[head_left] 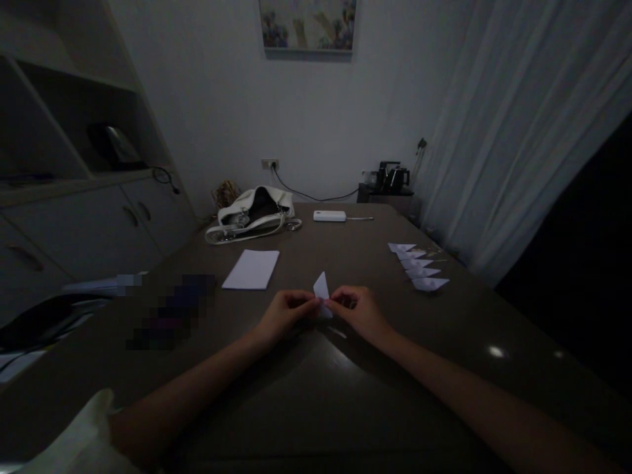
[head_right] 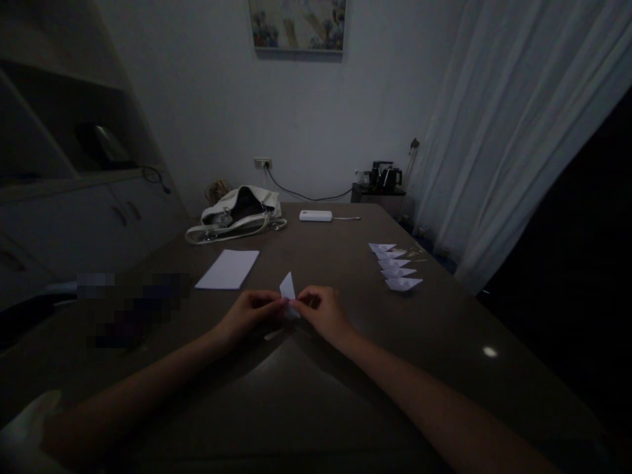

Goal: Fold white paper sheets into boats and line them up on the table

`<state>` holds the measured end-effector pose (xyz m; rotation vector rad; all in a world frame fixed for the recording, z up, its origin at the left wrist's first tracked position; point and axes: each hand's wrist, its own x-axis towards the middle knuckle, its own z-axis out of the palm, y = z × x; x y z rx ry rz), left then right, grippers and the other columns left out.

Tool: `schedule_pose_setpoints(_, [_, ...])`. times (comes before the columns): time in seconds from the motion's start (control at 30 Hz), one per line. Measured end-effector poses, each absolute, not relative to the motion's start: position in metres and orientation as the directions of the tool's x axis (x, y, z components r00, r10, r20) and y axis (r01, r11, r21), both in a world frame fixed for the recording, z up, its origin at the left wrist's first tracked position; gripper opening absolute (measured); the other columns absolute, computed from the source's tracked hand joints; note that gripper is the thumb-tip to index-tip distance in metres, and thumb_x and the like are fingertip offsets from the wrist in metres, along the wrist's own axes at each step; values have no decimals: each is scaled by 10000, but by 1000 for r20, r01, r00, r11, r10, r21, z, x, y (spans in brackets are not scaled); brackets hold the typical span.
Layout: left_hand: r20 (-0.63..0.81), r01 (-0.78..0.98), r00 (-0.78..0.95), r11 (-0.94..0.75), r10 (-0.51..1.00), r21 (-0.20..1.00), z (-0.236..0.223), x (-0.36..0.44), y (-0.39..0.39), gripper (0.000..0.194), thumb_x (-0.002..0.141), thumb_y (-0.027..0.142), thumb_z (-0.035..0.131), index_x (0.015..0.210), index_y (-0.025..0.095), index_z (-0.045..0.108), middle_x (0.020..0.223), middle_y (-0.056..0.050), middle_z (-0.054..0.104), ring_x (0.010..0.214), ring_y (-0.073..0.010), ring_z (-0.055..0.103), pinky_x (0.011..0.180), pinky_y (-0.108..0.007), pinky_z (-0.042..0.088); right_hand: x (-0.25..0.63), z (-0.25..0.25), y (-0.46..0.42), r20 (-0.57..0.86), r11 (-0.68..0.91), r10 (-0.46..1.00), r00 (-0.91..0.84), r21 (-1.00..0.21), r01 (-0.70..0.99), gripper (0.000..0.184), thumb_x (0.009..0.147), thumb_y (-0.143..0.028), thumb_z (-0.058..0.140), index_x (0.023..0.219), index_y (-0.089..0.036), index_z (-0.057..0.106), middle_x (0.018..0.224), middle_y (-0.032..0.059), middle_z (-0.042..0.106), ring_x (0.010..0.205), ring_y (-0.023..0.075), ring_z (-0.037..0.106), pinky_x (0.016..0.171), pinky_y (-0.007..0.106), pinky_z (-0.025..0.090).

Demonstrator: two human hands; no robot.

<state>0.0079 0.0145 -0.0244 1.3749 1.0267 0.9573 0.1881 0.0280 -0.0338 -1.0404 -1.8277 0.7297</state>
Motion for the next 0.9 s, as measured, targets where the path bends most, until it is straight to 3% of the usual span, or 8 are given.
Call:
schedule_pose_setpoints(0.13, [24,87,306,-53,952,995,-27,7,16,338,683,448,688,716,112,671,585,5,583,518,-96,481,493,-197,345,189,-28,24,490,522,850,-192,-736,432,157,748,-284,664,646,-166,672,585,13,628,519,111,503,503,228,359])
schedule_pose_setpoints(0.37, [60,83,314,-90,948,992,-28,6,18,337,674,436,694,739,105,701,631,-23,633,564,-112,519,517,-198,363,191,-34,30,421,471,882,-211,-782,407,138,717,-283,692,743,-149,675,602,15,633,517,110,512,484,214,367])
schedule_pose_setpoints(0.57, [49,100,331,-86,942,991,-25,8,15,325,682,430,682,728,109,711,635,-31,655,556,-120,525,506,-203,360,190,-33,30,420,485,875,-241,-757,439,94,719,-248,682,700,-156,677,602,13,633,519,104,499,498,217,360])
schedule_pose_setpoints(0.9, [34,103,306,-69,951,992,-23,7,17,274,671,383,695,733,116,698,623,-13,641,560,-120,531,524,-207,372,189,-41,35,344,414,893,-291,-882,226,138,730,-293,657,736,-155,667,676,29,655,602,134,573,569,250,435])
